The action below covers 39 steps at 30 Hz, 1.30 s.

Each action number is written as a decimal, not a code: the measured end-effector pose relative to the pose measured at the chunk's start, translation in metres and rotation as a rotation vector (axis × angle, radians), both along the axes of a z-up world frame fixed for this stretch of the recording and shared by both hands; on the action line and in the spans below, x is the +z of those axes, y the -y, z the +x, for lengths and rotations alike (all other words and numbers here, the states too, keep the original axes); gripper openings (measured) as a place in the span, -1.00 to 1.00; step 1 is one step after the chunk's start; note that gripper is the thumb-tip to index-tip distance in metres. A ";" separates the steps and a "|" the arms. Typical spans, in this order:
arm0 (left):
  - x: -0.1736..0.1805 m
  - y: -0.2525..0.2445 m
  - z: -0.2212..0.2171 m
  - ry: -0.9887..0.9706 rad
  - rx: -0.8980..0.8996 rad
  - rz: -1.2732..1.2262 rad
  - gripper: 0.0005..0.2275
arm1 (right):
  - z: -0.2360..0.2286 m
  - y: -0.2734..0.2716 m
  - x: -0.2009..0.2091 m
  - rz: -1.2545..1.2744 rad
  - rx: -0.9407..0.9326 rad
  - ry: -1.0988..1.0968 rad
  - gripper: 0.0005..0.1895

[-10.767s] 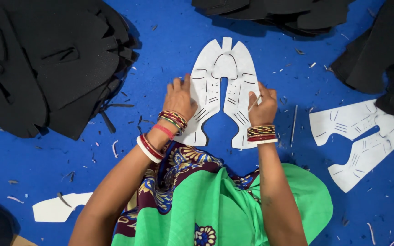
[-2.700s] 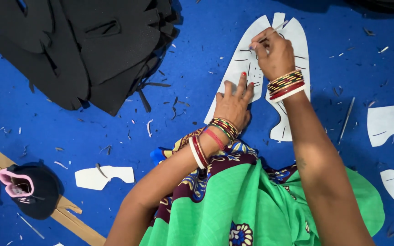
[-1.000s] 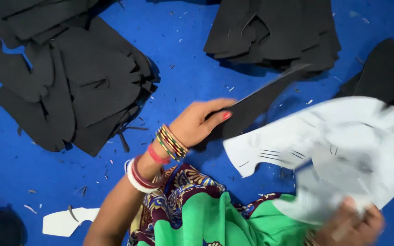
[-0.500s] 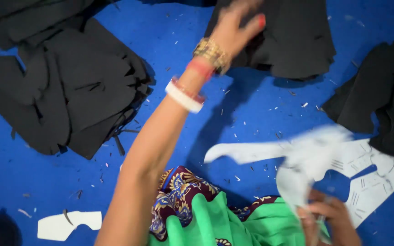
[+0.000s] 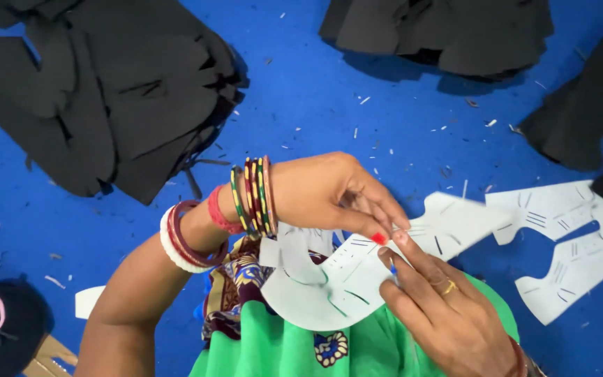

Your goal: The person places a white paper pattern onto a piece of black fabric and uses a white marking tool to trace the pattern's outline and internal lines onto the fabric. This process is repeated multiple times with different pieces of fabric.

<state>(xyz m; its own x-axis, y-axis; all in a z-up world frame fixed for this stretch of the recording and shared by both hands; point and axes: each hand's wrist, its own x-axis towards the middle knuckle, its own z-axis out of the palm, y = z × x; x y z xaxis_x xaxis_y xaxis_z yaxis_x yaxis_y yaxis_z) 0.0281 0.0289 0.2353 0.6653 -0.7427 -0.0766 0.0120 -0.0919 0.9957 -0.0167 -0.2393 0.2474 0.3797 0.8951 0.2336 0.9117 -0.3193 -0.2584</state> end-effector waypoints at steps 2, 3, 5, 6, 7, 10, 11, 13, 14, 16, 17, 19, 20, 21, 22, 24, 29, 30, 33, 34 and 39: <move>0.012 -0.003 -0.007 0.029 0.035 -0.110 -0.75 | -0.001 -0.003 -0.002 0.026 0.006 0.021 -0.79; 0.020 -0.003 -0.010 0.094 0.071 0.082 -0.78 | -0.002 -0.004 -0.004 0.047 0.033 0.013 -0.79; 0.025 -0.006 -0.014 0.156 0.103 0.275 -0.80 | -0.002 -0.007 -0.005 0.069 0.062 0.007 -0.79; 0.023 -0.008 -0.015 0.232 0.116 0.135 -0.82 | -0.002 -0.008 -0.005 0.085 0.062 0.007 -0.82; 0.021 -0.010 -0.017 0.308 0.126 -0.005 -0.84 | -0.001 -0.009 -0.005 0.101 0.062 0.006 -0.85; 0.031 -0.013 -0.019 0.286 0.092 0.153 -0.84 | -0.002 -0.012 -0.004 0.107 0.087 -0.041 -0.87; 0.031 -0.013 -0.020 0.281 0.094 0.152 -0.84 | -0.001 -0.013 -0.005 0.106 0.088 -0.046 -0.87; 0.031 -0.014 -0.020 0.275 0.089 0.221 -0.83 | 0.001 -0.012 -0.006 0.078 0.131 -0.041 -0.80; 0.029 -0.014 -0.021 0.272 0.090 0.221 -0.83 | 0.002 -0.012 -0.007 0.077 0.132 -0.044 -0.80; 0.028 -0.012 -0.022 0.293 0.094 0.204 -0.86 | 0.002 -0.012 -0.008 0.069 0.156 -0.035 -0.80; 0.027 -0.011 -0.025 0.290 0.094 0.204 -0.86 | 0.002 -0.013 -0.009 0.069 0.157 -0.038 -0.80; 0.026 -0.006 -0.027 0.467 0.109 0.287 -0.89 | 0.004 -0.012 -0.010 0.086 0.093 -0.080 -0.80; 0.024 -0.006 -0.030 0.482 0.094 0.279 -0.89 | 0.004 -0.011 -0.013 0.084 0.076 -0.067 -0.80; 0.022 -0.005 -0.031 0.623 0.125 0.362 -0.91 | 0.005 -0.009 -0.016 0.110 0.057 -0.094 -0.81; 0.020 -0.002 -0.028 0.770 0.149 0.431 -0.90 | 0.008 -0.006 -0.017 0.131 0.025 -0.117 -0.81; 0.022 -0.013 -0.020 0.747 0.218 0.388 -0.93 | 0.017 0.003 -0.020 0.138 -0.048 -0.144 -0.82; -0.004 -0.061 -0.003 0.631 0.524 0.390 -0.91 | 0.084 0.100 -0.067 0.513 -0.533 -0.685 -0.80; -0.016 -0.076 -0.005 0.480 0.653 0.496 -0.91 | 0.105 0.127 -0.079 0.483 -0.766 -0.499 -0.81; -0.069 -0.135 -0.003 0.385 0.877 0.721 -0.87 | 0.158 0.198 -0.129 0.555 -1.258 -0.388 -0.80; -0.091 -0.158 -0.009 0.427 0.976 0.851 -0.85 | 0.172 0.217 -0.151 0.647 -1.520 -0.489 -0.79; -0.164 -0.240 -0.026 0.678 1.149 1.321 -0.44 | 0.205 0.341 -0.287 0.559 -1.723 -0.461 -0.78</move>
<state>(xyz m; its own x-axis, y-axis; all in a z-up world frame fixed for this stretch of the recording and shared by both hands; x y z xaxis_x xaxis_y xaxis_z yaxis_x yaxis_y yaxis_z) 0.0017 0.2689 0.0711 0.8903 0.3395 0.3034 0.3034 -0.9392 0.1606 0.1879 -0.5803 -0.0395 0.7782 -0.6264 -0.0442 -0.4430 -0.4978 -0.7456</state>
